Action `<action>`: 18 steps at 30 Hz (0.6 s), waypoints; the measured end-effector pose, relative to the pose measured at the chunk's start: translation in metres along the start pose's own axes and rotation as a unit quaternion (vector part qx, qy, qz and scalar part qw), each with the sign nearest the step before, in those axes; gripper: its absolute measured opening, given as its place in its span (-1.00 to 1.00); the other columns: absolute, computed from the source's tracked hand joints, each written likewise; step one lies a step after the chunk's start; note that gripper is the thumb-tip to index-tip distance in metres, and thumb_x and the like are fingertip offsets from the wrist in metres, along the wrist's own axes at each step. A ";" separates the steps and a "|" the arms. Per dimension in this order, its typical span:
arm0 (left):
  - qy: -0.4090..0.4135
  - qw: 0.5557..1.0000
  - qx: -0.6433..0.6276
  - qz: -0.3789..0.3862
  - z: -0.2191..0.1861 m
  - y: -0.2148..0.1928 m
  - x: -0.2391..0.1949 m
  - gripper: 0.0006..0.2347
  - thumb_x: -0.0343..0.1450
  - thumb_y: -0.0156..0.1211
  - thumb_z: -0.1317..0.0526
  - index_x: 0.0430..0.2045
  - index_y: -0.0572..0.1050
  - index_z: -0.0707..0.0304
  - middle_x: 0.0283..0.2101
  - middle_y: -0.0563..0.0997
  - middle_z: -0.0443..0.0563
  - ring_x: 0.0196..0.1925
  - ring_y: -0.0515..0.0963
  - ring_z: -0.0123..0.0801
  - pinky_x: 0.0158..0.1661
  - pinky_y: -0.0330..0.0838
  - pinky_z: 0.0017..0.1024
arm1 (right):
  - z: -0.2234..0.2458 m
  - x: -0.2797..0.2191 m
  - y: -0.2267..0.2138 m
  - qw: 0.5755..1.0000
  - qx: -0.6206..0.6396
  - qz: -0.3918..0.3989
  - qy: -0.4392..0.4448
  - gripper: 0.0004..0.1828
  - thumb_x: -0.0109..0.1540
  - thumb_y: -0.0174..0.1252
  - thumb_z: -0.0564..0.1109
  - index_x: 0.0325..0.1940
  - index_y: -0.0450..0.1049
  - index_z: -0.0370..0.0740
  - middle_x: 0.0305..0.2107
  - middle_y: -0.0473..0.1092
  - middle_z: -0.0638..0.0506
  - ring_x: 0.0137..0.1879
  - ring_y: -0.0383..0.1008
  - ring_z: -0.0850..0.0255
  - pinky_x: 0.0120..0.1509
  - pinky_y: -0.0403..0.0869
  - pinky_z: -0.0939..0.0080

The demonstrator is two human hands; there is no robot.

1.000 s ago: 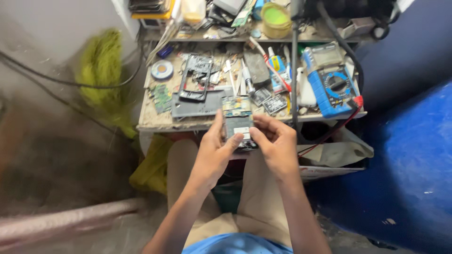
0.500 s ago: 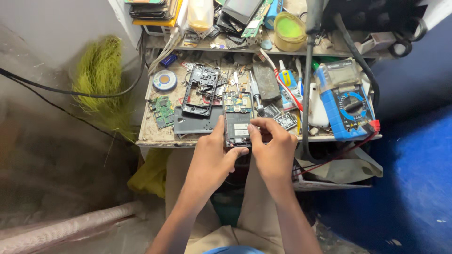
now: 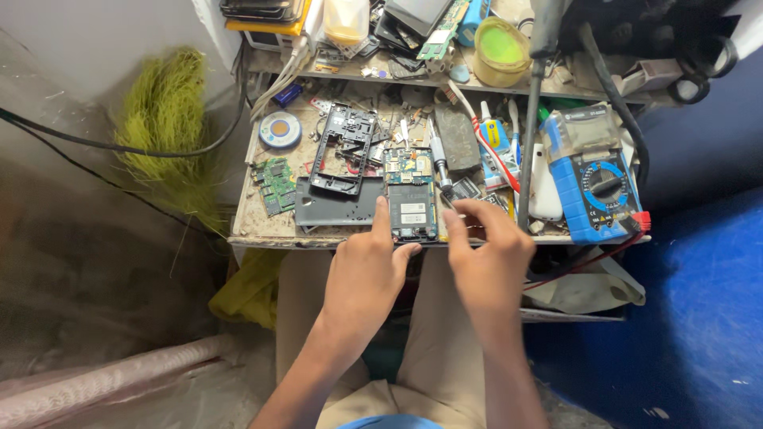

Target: The person disassembles a mobile phone, cleans the motherboard with a brush, uses multimeter probes to test circuits, and reattaches the phone's back housing.

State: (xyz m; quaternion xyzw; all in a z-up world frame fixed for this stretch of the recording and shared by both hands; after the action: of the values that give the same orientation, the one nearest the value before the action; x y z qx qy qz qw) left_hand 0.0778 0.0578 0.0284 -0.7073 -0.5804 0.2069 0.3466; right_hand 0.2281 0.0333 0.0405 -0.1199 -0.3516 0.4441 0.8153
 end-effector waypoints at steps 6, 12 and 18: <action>0.016 0.999 0.027 -0.009 0.001 0.001 -0.002 -0.33 0.31 0.41 0.12 0.19 0.27 0.67 -0.52 0.60 0.41 -0.45 0.64 0.18 -0.39 0.51 -0.07 | -0.010 0.005 -0.024 0.998 -0.059 -0.030 -0.021 -0.87 0.27 0.31 -0.26 -0.10 0.59 -0.34 -0.28 0.57 -0.10 -0.27 0.59 0.17 -0.15 0.52 0.21; 0.038 0.998 0.018 -0.044 0.001 0.006 -0.005 -0.38 0.33 0.39 0.15 0.19 0.31 0.66 -0.49 0.60 0.38 -0.44 0.64 0.18 -0.38 0.51 -0.09 | -0.023 0.063 -0.013 0.952 -0.218 -0.023 -0.214 -0.81 0.25 0.37 -0.22 -0.06 0.57 -0.23 -0.28 0.51 -0.14 -0.10 0.48 -0.09 -0.03 0.46 -0.08; 0.064 0.991 -0.040 -0.109 0.013 0.010 -0.014 -0.46 0.34 0.43 0.14 0.09 0.42 0.62 -0.39 0.61 0.37 -0.36 0.64 0.17 -0.35 0.50 -0.11 | -0.040 0.090 0.016 0.924 -0.324 0.014 -0.204 -0.80 0.30 0.31 -0.20 0.00 0.57 -0.26 -0.29 0.51 -0.18 -0.11 0.50 -0.13 -0.09 0.45 -0.11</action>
State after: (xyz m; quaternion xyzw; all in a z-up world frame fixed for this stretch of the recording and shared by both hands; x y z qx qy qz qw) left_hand 0.0717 0.0464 0.0104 -0.6649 -0.6381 0.0988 0.3754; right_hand 0.2770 0.1204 0.0453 -0.2889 -0.6334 0.3323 0.6364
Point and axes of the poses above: each hand's wrist, its own x-axis towards the middle knuckle, its own y-axis out of the palm, z = x × y, the point moved 1 cm from there along x, towards the middle knuckle
